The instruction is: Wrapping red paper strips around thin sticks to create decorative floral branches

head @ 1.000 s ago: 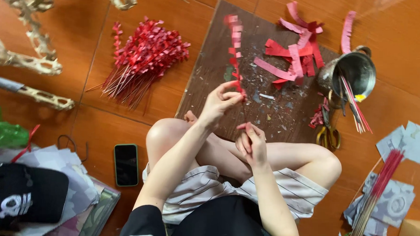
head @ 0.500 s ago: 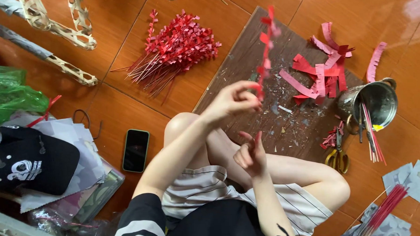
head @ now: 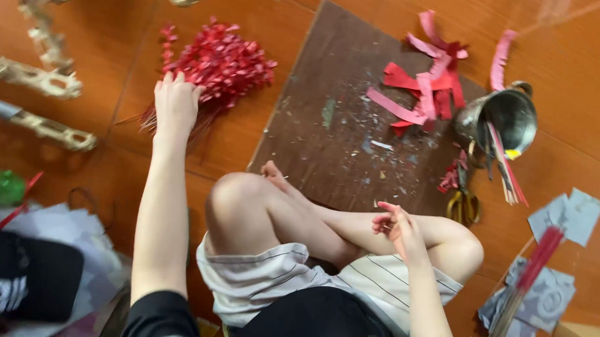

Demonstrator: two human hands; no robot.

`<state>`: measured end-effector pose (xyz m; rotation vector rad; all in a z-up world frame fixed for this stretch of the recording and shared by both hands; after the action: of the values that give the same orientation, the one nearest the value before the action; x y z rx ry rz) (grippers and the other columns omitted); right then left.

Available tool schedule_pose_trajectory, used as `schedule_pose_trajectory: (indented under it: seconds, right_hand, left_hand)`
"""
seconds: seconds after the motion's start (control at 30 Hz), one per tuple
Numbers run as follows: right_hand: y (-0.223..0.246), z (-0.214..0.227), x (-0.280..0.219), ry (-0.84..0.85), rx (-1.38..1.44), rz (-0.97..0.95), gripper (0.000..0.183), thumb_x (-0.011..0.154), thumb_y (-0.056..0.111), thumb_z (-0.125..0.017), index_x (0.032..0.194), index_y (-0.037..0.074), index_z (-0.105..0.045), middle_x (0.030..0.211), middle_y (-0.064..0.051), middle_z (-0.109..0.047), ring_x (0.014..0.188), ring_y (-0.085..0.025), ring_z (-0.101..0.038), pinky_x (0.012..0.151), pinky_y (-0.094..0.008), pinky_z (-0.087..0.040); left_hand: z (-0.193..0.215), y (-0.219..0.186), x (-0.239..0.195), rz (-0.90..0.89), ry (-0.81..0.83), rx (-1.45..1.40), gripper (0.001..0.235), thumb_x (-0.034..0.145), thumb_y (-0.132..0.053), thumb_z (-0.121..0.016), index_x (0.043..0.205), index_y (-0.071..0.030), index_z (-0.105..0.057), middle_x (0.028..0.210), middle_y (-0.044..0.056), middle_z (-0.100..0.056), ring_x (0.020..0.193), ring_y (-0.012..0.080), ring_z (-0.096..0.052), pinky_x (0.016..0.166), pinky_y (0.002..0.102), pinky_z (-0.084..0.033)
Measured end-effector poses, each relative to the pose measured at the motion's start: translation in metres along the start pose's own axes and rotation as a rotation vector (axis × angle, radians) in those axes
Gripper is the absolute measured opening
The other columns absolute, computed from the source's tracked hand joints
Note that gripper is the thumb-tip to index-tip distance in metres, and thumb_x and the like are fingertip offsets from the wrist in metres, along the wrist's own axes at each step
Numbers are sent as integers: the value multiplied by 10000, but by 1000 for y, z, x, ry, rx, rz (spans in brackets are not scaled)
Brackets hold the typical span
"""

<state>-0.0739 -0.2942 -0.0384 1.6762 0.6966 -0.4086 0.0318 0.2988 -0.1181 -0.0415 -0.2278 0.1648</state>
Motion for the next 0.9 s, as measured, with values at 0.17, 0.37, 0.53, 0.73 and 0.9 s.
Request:
schedule_pose_trajectory:
  seconds: [0.17,0.37,0.53,0.73,0.9]
  right_hand:
    - [21,16,54,-133,-153,134,314,1037,177,-447,1202,-29,-617,868,-267,-695,696,-316,-693,590,-384,-577]
    - [66,34,161,-541,-379,161,270,1008,297,-556,1084,51,-637,799,-141,-687,574,-186,-670,417,-263,-570]
    - [91,82,213,-1015,-896,514,258,916,257,-692,1069,81,-582,916,-128,-610,845,-290,-635,747,-412,-513]
    - [110,78,215,-885,-1048,271,168,824,272,-741,915,135,-703,928,-20,-452,882,-247,-580,826,-382,-502]
    - [135,-42,117,-536,-912,591,141,901,106,-700,769,100,-649,944,-66,-444,965,-249,-477,910,-351,-408]
  left_hand:
    - [152,-172,29,-266,-186,-666,135,936,-66,-630,1054,-117,-588,1102,107,-563,1021,298,-546,814,407,-439]
    - [139,-317,-22,-289,339,-849,360,944,-406,-577,734,-131,-675,661,85,-703,625,283,-696,641,393,-544]
    - [-1,-339,-100,-556,928,-353,364,880,-477,-618,1023,-146,-671,947,99,-719,899,297,-712,921,516,-432]
    - [48,-339,-42,-529,824,-432,370,924,-422,-567,1124,-115,-620,977,103,-699,943,302,-696,932,509,-460]
    - [90,-347,6,-9,902,-1249,417,971,-399,-563,1215,-73,-652,1119,167,-689,1092,348,-645,971,498,-479]
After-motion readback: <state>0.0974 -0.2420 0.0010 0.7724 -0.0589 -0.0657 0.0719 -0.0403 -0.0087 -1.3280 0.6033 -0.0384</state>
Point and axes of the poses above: each hand's wrist, its own x-axis towards the middle knuckle, its own z-axis out of the back of the hand, y = z × x, the point moved 3 cm from there along x, towards the middle knuckle
